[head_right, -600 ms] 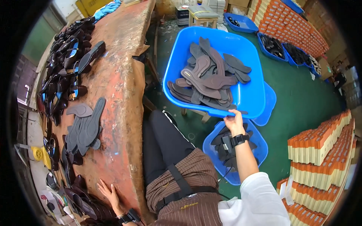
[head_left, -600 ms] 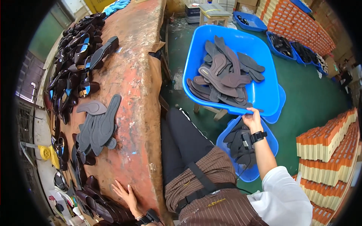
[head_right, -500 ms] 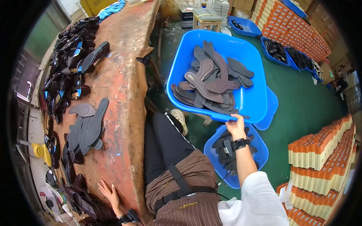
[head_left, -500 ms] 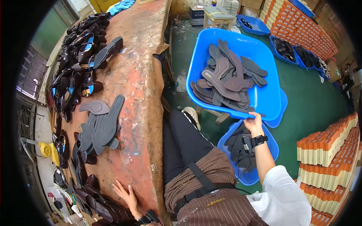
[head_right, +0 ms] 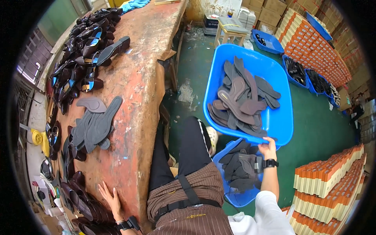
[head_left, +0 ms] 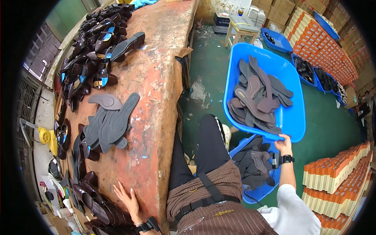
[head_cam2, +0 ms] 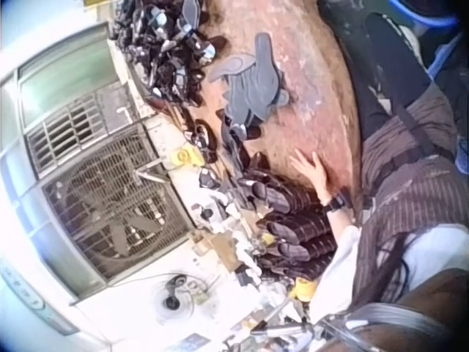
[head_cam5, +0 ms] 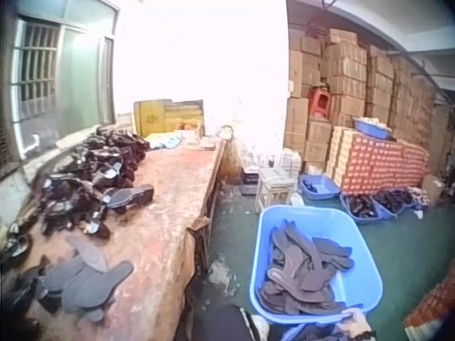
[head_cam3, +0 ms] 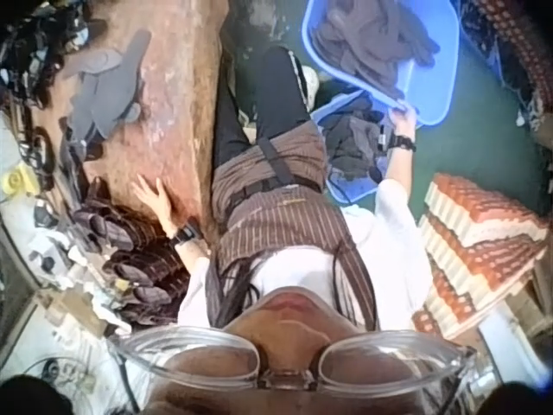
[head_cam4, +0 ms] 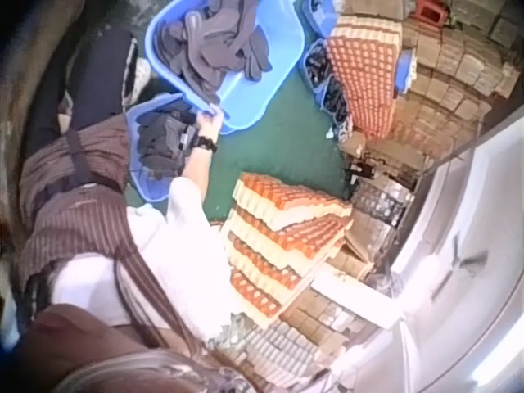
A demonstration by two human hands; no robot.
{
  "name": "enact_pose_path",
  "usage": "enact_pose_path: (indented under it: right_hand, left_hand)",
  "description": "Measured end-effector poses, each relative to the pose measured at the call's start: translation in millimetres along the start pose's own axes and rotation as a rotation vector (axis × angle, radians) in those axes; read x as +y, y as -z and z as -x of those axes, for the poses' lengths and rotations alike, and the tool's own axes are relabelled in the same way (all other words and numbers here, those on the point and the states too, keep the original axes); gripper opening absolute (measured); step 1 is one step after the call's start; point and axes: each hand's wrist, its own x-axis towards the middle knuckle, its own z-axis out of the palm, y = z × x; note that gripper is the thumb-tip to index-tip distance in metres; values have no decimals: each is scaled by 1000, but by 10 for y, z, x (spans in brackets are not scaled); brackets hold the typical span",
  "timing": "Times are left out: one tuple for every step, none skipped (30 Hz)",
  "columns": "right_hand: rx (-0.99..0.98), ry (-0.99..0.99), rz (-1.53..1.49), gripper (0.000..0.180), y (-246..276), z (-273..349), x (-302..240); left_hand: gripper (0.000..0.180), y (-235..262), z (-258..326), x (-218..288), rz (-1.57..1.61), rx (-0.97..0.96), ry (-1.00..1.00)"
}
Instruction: The worker is assembling footwear by inserting insoles into finished shoe uppers and then inspecting and stacking them.
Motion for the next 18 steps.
enact_pose_path:
  right_hand:
    - [-19, 0, 5, 26, -84, 67, 70]
    - [-22, 46, 17, 39, 121, 6, -95]
    - [39, 70, 29, 40, 397, -57, -315]
    - [57, 84, 48, 41, 511, -76, -411]
    - [13, 114, 20, 40, 393, 14, -382]
    - [-37, 127, 51, 39, 278, 73, -339]
    - [-19, 128, 20, 36, 304, 80, -388]
    - [-11, 134, 39, 32, 332, 82, -390]
    - [-47, 151, -28, 31, 526, 31, -465]
    - [-14, 74, -22, 30, 205, 135, -221]
    - [-41, 122, -15, 30, 47, 258, -122]
    - [-41, 145, 8, 31, 552, 102, -359]
    - [-12, 132, 12, 32, 430, 88, -189]
    - [27, 104, 1, 32, 291, 142, -83]
    - [-33, 74, -22, 41, 302, 174, -86]
    - [-71, 56, -15, 41, 340, 199, -99]
    - [-27, 5, -5, 43, 441, 212, -155]
    - [13, -56, 7, 46, 530, 199, -219]
  left_hand:
    - [73, 48, 36, -60, -15, 7, 21]
    - [73, -13, -7, -73, -1, 7, 11]
    - [76, -112, -85, -76, -2, -27, 29]
    - [80, -169, -179, -79, -20, -47, 59]
    - [87, 32, -131, 9, -54, 52, 108]
    - [87, 43, -191, 170, -65, 79, 117]
    - [90, -33, -331, 469, -52, 199, 30]
    - [92, -104, -473, 791, -44, 327, -53]
    - [92, -194, -616, 1225, 8, 272, -174]
    - [92, -138, -692, 1542, 4, 253, -265]
    - [91, -126, -793, 1829, -50, 100, -352]
    - [91, -223, -916, 2140, -58, -74, -467]
    - [91, -326, -1000, 2154, -113, -157, -542]
    - [91, -412, -1068, 2084, -164, -247, -609]
    - [93, -474, -1099, 2070, -176, -314, -588]
    - [95, -541, -1136, 2043, -187, -380, -564]
    - [98, -535, -1135, 2063, -194, -413, -570]
    - [94, -558, -1121, 1971, -164, -423, -571]
